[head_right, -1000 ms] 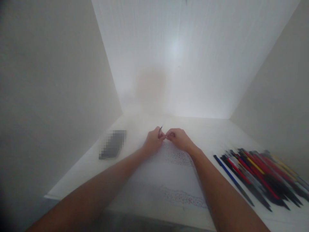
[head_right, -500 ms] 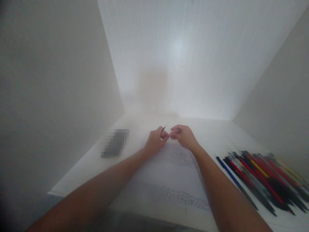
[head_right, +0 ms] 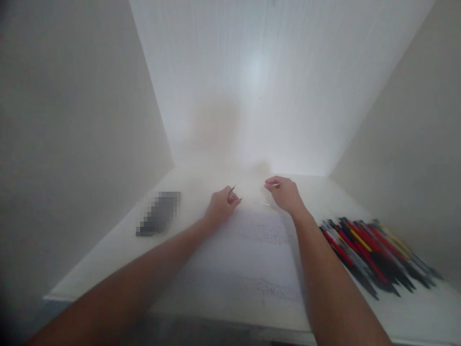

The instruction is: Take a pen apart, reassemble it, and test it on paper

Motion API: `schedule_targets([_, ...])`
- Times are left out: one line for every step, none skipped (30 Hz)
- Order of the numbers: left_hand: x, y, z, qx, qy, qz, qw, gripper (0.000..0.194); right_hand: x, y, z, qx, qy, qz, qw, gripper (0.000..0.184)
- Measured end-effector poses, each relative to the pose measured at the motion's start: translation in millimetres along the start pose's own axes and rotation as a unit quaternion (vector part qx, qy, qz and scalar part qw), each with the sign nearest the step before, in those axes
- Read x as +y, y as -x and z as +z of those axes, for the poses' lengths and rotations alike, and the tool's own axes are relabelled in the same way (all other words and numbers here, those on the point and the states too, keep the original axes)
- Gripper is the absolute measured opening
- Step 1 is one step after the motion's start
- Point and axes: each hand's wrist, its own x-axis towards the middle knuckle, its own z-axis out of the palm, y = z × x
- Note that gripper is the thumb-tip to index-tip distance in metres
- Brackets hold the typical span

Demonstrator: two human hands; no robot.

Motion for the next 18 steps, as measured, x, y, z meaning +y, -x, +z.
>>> schedule_targets([0.0, 0.0, -0.1, -0.002, -0.004, -0.002, 1.0, 0.017, 5.4, -0.7, -5.8, -0.008, 0.056, 0.0, 0.998, 0.02])
schedule_targets([0.1, 0.1, -0.5, -0.004, -0.009, -0.004, 1.0, 0.016, 9.8, -0.8, -9.5, -0.033, 0.098, -0.002, 0.995, 0.018])
schedule_targets([0.3, 0.3, -1.0, -0.006, -0.013, -0.005, 1.0, 0.016, 13.2, -0.5, -11.0, -0.069, 0.127, -0.005, 0.99, 0.017])
schedule_targets([0.6, 0.6, -1.6, -0.008, -0.017, -0.006, 1.0, 0.015, 15.3, 0.2, -10.7, -0.105, 0.146, -0.007, 0.984, 0.016])
schedule_targets([0.9, 0.8, -2.2, -0.01, -0.02, -0.007, 1.0, 0.015, 16.3, 1.0, -8.9, -0.136, 0.16, -0.009, 0.978, 0.015])
schedule_targets([1.3, 0.9, -2.8, -0.014, -0.023, -0.007, 1.0, 0.015, 16.5, 2.0, -6.4, -0.159, 0.171, -0.009, 0.972, 0.015])
schedule_targets([1.5, 1.0, -3.1, -0.017, -0.026, -0.007, 0.999, 0.014, 16.0, 2.9, -3.6, -0.177, 0.181, -0.008, 0.967, 0.014])
schedule_targets([1.7, 1.0, -3.3, -0.02, -0.03, -0.008, 0.999, 0.014, 15.1, 3.8, -0.8, -0.189, 0.189, -0.007, 0.964, 0.014])
schedule_targets([1.7, 1.0, -3.3, -0.023, -0.034, -0.009, 0.999, 0.013, 14.1, 4.7, 1.6, -0.197, 0.194, -0.006, 0.961, 0.014])
schedule_targets([1.7, 0.9, -3.1, -0.027, -0.037, -0.011, 0.999, 0.013, 13.0, 5.5, 3.7, -0.203, 0.198, -0.009, 0.959, 0.014])
schedule_targets([1.5, 0.8, -2.8, -0.031, -0.038, -0.012, 0.999, 0.014, 11.9, 6.2, 5.5, -0.207, 0.2, -0.015, 0.958, 0.015])
schedule_targets([1.4, 0.8, -2.4, -0.034, -0.039, -0.013, 0.999, 0.014, 10.8, 6.9, 7.0, -0.209, 0.2, -0.023, 0.957, 0.016])
schedule_targets([1.2, 0.7, -2.1, -0.036, -0.039, -0.013, 0.999, 0.015, 9.8, 7.5, 8.4, -0.209, 0.199, -0.032, 0.957, 0.017])
schedule_targets([1.1, 0.8, -1.8, -0.036, -0.039, -0.01, 0.999, 0.015, 8.9, 7.9, 9.8, -0.207, 0.197, -0.04, 0.957, 0.017])
schedule_targets([1.0, 0.8, -1.6, -0.037, -0.04, -0.006, 0.998, 0.016, 8.0, 8.2, 11.3, -0.204, 0.194, -0.048, 0.958, 0.017])
schedule_targets([0.9, 0.9, -1.5, -0.038, -0.041, -0.001, 0.998, 0.016, 7.0, 8.4, 12.7, -0.203, 0.187, -0.054, 0.96, 0.016])
schedule_targets([0.9, 1.0, -1.4, -0.039, -0.042, 0.004, 0.998, 0.017, 6.0, 8.6, 14.2, -0.201, 0.177, -0.06, 0.961, 0.016])
schedule_targets([0.8, 1.0, -1.3, -0.04, -0.044, 0.007, 0.998, 0.017, 4.9, 8.6, 15.6, -0.201, 0.166, -0.066, 0.963, 0.015])
